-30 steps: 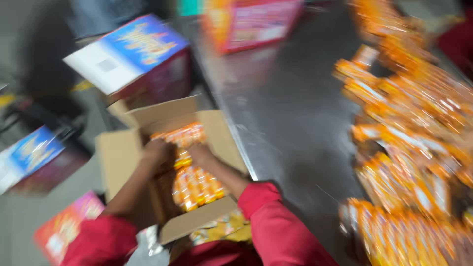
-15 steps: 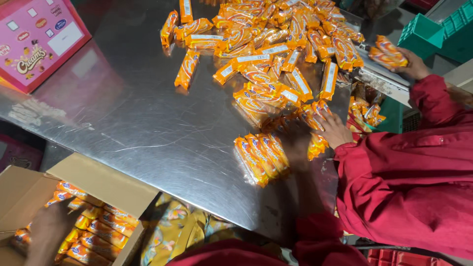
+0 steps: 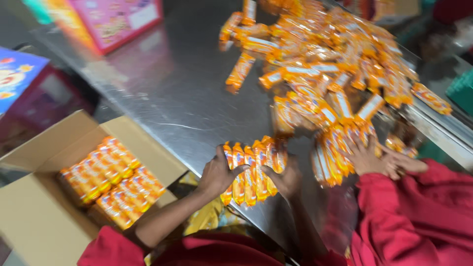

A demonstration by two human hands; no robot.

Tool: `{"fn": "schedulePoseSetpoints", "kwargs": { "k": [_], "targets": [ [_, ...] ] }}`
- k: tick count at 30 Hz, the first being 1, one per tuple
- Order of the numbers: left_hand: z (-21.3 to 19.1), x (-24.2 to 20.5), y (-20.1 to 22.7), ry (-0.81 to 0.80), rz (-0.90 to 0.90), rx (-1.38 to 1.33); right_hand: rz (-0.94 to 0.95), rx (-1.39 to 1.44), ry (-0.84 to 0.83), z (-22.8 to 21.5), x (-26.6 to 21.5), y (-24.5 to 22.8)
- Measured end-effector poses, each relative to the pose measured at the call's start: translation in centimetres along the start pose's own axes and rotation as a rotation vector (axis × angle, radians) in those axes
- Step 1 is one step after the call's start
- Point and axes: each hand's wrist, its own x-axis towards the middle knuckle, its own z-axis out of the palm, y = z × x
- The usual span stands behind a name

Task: The person packs orange snack bars into a cardboard box. They pick up bars from a metal table, arrange them in rows, and place them into the box. The person repeats this process, filling the box with snack bars.

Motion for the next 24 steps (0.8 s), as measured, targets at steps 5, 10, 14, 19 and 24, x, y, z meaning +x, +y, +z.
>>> {"fn": "schedulePoseSetpoints", "kwargs": {
  "k": [5, 10, 14, 19, 24],
  "targets": [
    [-10.0, -4.8, -1.0, 0.277, -0.085, 0.037, -0.564, 0.034, 0.246, 2.5, 2.2, -9.0],
    [-17.6, -12.7, -6.2, 0.664, -0.389, -0.15, -0.759, 0.246, 0.0, 9.1, 2.9, -18.5],
    [-18.7, -18.9, -13.5, 0.801, -0.472, 0.1, -0.901, 0.288, -0.323, 16.5, 0.9, -23.0],
    [-17.2, -21.5, -19.1, 0.346, -0.662, 0.65, -0.889, -0.103, -0.673, 21.9, 1.4, -24.4],
    [-16.5, -17.6, -20.4, 0.274, -0.381, 0.738, -1.161, -0.174, -0.59, 26.0, 1.1, -25.8]
  ]
}}
